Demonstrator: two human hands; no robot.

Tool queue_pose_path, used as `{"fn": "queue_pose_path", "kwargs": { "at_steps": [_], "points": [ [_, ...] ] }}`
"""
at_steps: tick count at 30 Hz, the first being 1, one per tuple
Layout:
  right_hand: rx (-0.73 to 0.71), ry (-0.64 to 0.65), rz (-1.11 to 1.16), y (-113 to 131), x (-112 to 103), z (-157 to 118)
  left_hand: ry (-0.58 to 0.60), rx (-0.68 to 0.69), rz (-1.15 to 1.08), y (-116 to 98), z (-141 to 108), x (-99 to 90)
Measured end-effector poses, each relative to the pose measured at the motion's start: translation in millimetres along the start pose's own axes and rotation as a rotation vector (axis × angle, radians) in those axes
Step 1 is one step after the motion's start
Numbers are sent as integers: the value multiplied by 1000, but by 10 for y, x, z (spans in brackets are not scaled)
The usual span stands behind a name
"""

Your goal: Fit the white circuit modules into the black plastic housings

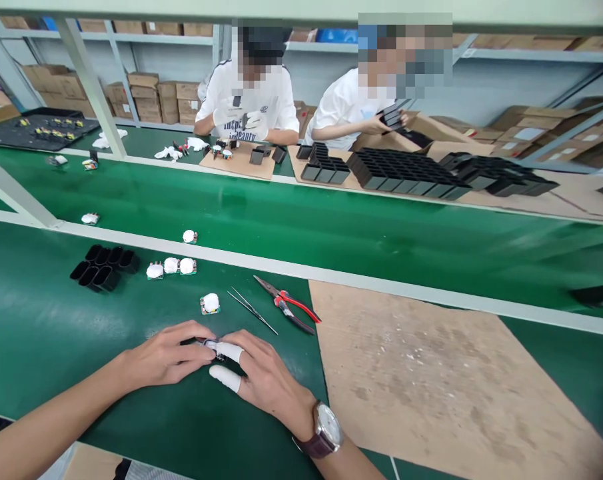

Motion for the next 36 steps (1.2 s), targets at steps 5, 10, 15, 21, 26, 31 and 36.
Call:
{"fn": "queue_pose_path", "kwargs": {
  "at_steps": [5,10,15,21,26,31,36],
  "points": [
    [67,-118,-33,-118,-131,-11,0,-40,-32,-51,32,42],
    [64,-166,-119,-172,-166,15,-210,-498,-404,443,-18,-40],
    [28,-131,-249,-184,-69,7,-471,-1069,-948,940,-251,-7],
    [-25,-79,-341,-192,80,-31,-498,-1060,-875,945,-178,-91],
    [-11,-11,-360,-235,166,-37,-407,-764,-60,1193,396,-732],
    [10,40,-352,-294,239,-70,-484,-692,297,1866,989,-1381],
    [45,72,-347,-358,273,-82,-394,-593,499,2088,1322,-1352]
  ]
}}
Point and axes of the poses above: each hand's wrist, its own z-axis towards the middle knuckle, its own x-axis out of the palm, y = z × x, the point moved 10 cm from there along z, towards the middle knuckle, and after that the axes turned 9 degrees about -y, right-handed, at the moved point
